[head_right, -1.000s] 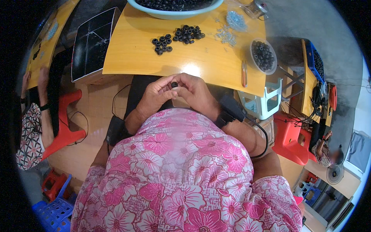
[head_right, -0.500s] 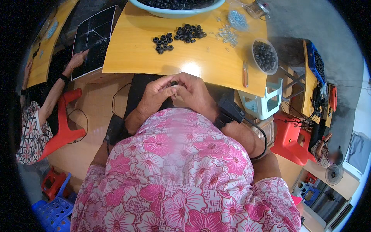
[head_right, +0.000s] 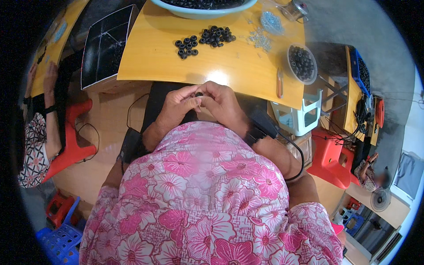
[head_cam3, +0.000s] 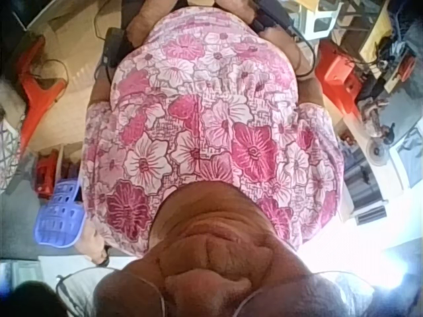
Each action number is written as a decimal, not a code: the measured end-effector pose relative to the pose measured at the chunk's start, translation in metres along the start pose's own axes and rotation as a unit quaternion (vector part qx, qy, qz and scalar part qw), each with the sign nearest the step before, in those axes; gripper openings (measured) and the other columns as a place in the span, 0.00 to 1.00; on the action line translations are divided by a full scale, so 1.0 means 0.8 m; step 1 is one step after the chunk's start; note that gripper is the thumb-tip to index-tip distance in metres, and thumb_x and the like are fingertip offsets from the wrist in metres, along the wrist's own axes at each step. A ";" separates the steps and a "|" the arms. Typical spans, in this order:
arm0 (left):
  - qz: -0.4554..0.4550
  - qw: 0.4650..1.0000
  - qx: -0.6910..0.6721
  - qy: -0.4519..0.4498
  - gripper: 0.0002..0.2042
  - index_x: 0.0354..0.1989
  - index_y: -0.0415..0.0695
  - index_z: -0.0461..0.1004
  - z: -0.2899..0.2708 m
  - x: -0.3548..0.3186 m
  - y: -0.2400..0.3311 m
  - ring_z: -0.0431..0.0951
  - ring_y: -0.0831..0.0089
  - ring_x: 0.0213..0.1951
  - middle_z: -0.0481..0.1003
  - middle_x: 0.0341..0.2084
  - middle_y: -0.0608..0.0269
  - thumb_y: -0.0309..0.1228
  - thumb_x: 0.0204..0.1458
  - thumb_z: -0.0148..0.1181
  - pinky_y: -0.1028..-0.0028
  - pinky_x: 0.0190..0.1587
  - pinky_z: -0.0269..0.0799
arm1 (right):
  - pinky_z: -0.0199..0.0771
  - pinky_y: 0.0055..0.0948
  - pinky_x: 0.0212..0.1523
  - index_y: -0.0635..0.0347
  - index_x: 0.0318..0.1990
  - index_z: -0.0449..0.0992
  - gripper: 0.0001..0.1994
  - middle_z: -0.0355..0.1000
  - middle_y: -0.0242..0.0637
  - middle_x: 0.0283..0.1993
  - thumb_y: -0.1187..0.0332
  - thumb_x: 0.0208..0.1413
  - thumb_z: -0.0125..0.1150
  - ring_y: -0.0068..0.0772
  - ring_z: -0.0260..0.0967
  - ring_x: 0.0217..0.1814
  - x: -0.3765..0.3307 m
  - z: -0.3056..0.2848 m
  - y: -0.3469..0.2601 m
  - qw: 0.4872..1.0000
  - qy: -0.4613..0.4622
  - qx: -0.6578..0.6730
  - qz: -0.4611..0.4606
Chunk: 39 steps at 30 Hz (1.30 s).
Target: Manually assembling small black plastic components by inserting small blue pieces.
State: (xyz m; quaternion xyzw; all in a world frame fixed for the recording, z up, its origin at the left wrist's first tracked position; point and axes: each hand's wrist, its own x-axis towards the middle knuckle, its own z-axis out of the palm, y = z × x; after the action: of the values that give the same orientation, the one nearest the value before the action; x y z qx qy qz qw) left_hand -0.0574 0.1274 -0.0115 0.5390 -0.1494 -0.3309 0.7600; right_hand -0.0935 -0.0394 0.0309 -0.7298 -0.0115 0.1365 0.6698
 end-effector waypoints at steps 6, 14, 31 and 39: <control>0.022 0.998 -0.059 0.003 0.18 0.54 0.35 0.68 0.005 -0.001 0.001 0.71 0.81 0.32 0.73 0.32 0.66 0.28 0.56 0.53 0.81 0.37 0.68 | 0.71 0.21 0.38 0.67 0.40 0.72 0.09 0.73 0.33 0.33 0.69 0.59 0.53 0.23 0.70 0.34 0.003 -0.013 -0.014 0.984 -0.028 0.150 0.097; -0.024 0.999 -0.025 0.001 0.20 0.55 0.32 0.65 0.004 0.001 0.003 0.67 0.82 0.29 0.66 0.28 0.70 0.33 0.59 0.50 0.81 0.36 0.67 | 0.73 0.25 0.35 0.67 0.42 0.73 0.18 0.67 0.31 0.27 0.58 0.56 0.57 0.20 0.61 0.25 -0.014 -0.055 -0.011 0.928 -0.017 0.363 0.079; -0.014 0.999 -0.031 0.004 0.16 0.53 0.35 0.69 0.001 0.011 0.003 0.68 0.84 0.31 0.69 0.28 0.70 0.26 0.56 0.52 0.80 0.38 0.70 | 0.68 0.19 0.26 0.67 0.38 0.76 0.11 0.74 0.32 0.29 0.70 0.49 0.63 0.19 0.68 0.25 -0.036 -0.273 -0.052 0.829 0.520 -0.204 0.018; -0.028 0.998 -0.051 0.005 0.17 0.54 0.35 0.67 -0.001 0.010 -0.002 0.69 0.82 0.29 0.68 0.28 0.70 0.26 0.56 0.50 0.83 0.35 0.65 | 0.67 0.15 0.26 0.65 0.40 0.76 0.08 0.74 0.30 0.32 0.74 0.52 0.60 0.14 0.67 0.29 -0.020 -0.229 -0.048 0.854 0.492 -0.159 -0.053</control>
State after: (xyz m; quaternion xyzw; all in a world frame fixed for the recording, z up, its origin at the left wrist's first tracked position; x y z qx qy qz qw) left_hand -0.0519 0.1222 -0.0142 0.5051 -0.1135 -0.3571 0.7775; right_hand -0.0629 -0.2172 0.0830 -0.7966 0.2593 -0.2799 0.4689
